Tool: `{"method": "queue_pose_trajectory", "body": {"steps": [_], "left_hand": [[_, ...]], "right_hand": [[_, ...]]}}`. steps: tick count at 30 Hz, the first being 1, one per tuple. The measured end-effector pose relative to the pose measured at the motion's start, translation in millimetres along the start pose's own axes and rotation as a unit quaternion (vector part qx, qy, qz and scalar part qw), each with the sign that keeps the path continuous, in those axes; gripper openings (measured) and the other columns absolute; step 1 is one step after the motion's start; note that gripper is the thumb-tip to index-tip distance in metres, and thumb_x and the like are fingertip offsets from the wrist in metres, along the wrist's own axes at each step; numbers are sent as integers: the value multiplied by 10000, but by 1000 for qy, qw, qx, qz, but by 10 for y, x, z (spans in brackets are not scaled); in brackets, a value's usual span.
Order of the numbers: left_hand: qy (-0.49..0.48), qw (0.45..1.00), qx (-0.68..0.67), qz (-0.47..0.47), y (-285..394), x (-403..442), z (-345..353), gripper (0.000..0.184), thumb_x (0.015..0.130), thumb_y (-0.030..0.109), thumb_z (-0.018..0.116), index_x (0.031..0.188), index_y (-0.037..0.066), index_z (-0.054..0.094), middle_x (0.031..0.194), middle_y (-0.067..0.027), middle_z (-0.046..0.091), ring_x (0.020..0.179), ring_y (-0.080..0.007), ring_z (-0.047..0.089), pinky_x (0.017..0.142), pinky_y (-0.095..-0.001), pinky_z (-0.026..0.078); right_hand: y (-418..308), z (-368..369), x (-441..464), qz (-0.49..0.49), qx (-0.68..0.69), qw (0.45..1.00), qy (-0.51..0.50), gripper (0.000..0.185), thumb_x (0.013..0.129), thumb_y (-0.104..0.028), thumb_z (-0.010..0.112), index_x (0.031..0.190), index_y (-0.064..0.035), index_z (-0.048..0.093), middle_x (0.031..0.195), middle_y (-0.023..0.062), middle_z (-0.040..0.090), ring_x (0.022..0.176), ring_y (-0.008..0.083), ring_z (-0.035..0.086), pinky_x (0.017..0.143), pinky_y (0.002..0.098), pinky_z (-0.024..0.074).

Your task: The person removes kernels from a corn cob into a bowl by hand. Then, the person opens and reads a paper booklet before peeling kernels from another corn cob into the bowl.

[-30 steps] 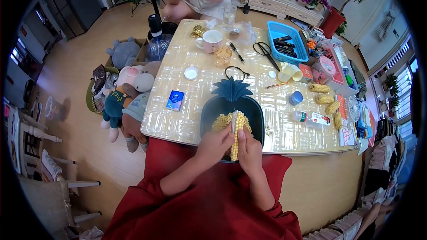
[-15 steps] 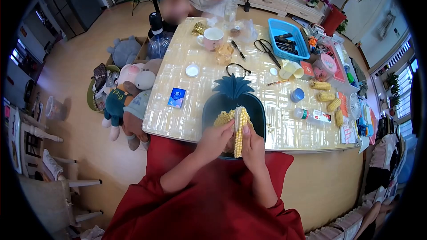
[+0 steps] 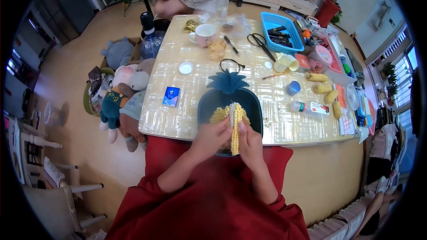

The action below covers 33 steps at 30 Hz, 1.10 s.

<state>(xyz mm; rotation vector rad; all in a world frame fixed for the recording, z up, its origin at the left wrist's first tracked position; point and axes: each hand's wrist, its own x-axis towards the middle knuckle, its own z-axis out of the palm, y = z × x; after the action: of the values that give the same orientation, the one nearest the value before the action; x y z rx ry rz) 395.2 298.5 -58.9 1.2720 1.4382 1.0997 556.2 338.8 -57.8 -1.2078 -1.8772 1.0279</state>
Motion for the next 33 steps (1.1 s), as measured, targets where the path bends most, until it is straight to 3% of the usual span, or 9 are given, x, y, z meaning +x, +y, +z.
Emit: {"method": "queue_pose_trajectory", "body": {"steps": [5, 8, 11, 14, 17, 33], "left_hand": [[2, 998, -27, -61, 52, -16, -24, 449, 1009, 239, 581, 1405, 28, 561, 801, -199, 681, 659, -193, 653, 647, -313, 532], [15, 1000, -1, 2, -135, 23, -1, 433, 1017, 233, 577, 1398, 28, 575, 760, -149, 682, 603, -137, 628, 599, -290, 524], [-7, 993, -77, -86, 125, -14, -26, 429, 1034, 109, 584, 1455, 44, 538, 775, -6, 659, 602, -40, 562, 569, -215, 497], [-9, 994, -77, -74, 115, -21, -33, 426, 1032, 113, 593, 1445, 22, 541, 778, -11, 663, 606, -45, 577, 567, -218, 494], [-13, 997, -64, -39, 53, -22, -38, 467, 1025, 217, 596, 1426, -16, 538, 731, -77, 664, 575, -88, 603, 577, -264, 529], [6, 999, -19, -32, 93, -27, 4, 397, 1051, 203, 565, 1407, 28, 574, 733, -84, 670, 569, -98, 612, 585, -263, 528]], "right_hand": [[-89, -34, 0, 22, -6, 1000, -12, 422, 1104, -289, 404, 1298, 23, 613, 796, 265, 656, 724, 412, 686, 655, 444, 530], [-33, -43, 1, 18, 26, 999, -11, 432, 1104, -288, 404, 1308, 34, 606, 794, 267, 658, 722, 407, 690, 659, 433, 533], [-14, -25, 9, 14, 32, 999, -8, 442, 1105, -289, 404, 1324, 43, 595, 792, 268, 662, 720, 397, 696, 662, 421, 535], [-41, -33, 7, 22, 24, 999, -12, 448, 1107, -292, 400, 1334, 44, 590, 796, 267, 666, 720, 387, 701, 668, 416, 536], [-39, -41, 2, 27, 27, 999, -16, 447, 1108, -294, 395, 1335, 36, 592, 800, 264, 669, 723, 387, 703, 672, 418, 537], [-30, -39, 5, 31, 11, 999, -30, 459, 1110, -347, 365, 1322, -17, 601, 775, 247, 670, 732, 392, 703, 659, 445, 535]]}}
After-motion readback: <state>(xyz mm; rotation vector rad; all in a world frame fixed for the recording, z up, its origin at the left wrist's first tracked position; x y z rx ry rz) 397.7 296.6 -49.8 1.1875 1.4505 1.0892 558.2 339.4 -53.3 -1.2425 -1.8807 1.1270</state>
